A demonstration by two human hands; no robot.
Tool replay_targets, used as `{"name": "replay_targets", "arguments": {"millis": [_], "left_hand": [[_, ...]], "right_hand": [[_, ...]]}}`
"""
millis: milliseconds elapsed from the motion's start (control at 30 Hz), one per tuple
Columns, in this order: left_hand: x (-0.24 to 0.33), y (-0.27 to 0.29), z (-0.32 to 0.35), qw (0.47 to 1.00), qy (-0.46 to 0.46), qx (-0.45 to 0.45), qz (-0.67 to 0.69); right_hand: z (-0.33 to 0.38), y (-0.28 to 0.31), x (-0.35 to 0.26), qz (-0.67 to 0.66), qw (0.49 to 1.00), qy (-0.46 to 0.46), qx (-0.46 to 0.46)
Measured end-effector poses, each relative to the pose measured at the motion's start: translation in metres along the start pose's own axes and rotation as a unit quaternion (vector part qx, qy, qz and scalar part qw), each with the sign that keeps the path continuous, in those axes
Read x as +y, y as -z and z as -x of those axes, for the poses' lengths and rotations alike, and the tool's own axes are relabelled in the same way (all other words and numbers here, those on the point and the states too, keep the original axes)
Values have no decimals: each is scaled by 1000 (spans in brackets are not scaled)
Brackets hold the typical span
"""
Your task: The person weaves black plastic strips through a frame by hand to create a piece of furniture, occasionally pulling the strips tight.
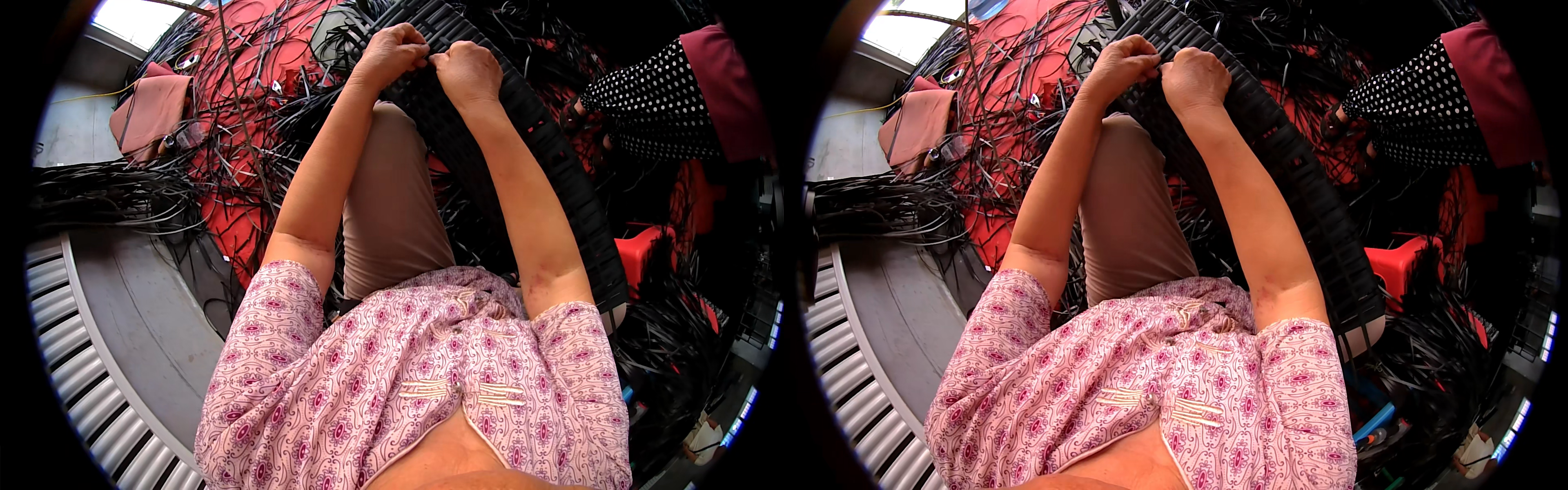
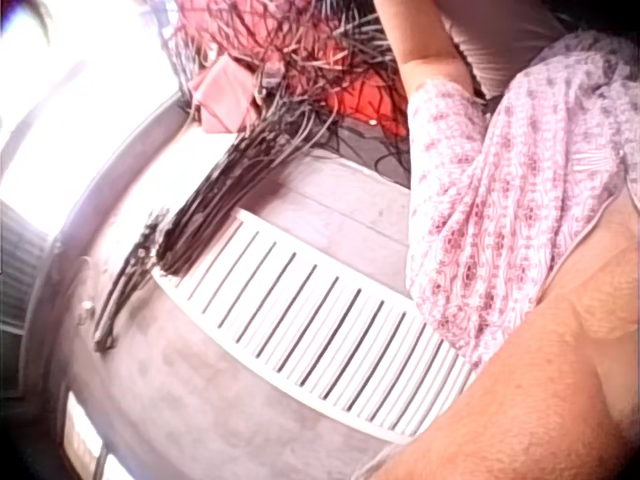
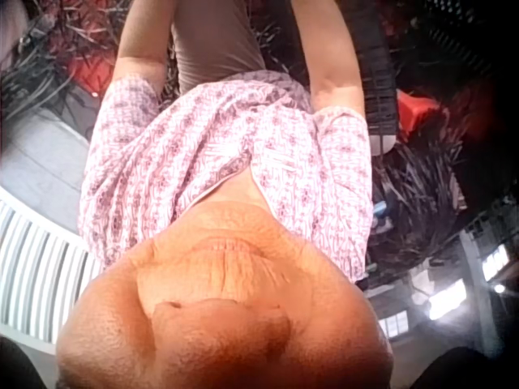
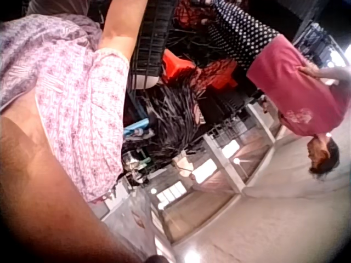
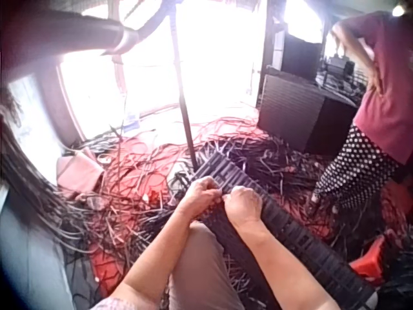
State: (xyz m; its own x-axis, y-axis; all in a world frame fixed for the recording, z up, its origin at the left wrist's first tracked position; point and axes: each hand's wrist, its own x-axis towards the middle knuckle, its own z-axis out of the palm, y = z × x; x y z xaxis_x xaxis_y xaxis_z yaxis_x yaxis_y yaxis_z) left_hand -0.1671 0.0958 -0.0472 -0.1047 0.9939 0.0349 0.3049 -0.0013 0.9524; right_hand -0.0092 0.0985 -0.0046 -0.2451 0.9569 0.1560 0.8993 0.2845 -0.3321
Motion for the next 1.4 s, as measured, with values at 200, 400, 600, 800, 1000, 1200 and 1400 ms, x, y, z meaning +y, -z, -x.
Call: {"name": "replay_targets", "arguments": {"millis": [200,400,600,800,1000,1200,1400], "left_hand": [[7,24,-2,991,-56,70,100],[79,40,23,989,-70,109,-68],[65,42,6,992,-86,88,16],[-15,71,-41,974,-99,129,-156],[-90,82,-92,997,-9,-23,74],[-113,85,-120,986,56,-59,143],[-41,21,-71,975,96,-69,187]], "right_hand": [[2,2,15,-158,959,142,186],[-23,3,5,-327,918,196,111],[-19,7,16,-327,924,159,118],[69,84,124,-49,982,37,177],[192,126,209,0,983,-182,30],[186,108,230,98,979,-35,178],[136,154,319,79,976,-141,147]]}}
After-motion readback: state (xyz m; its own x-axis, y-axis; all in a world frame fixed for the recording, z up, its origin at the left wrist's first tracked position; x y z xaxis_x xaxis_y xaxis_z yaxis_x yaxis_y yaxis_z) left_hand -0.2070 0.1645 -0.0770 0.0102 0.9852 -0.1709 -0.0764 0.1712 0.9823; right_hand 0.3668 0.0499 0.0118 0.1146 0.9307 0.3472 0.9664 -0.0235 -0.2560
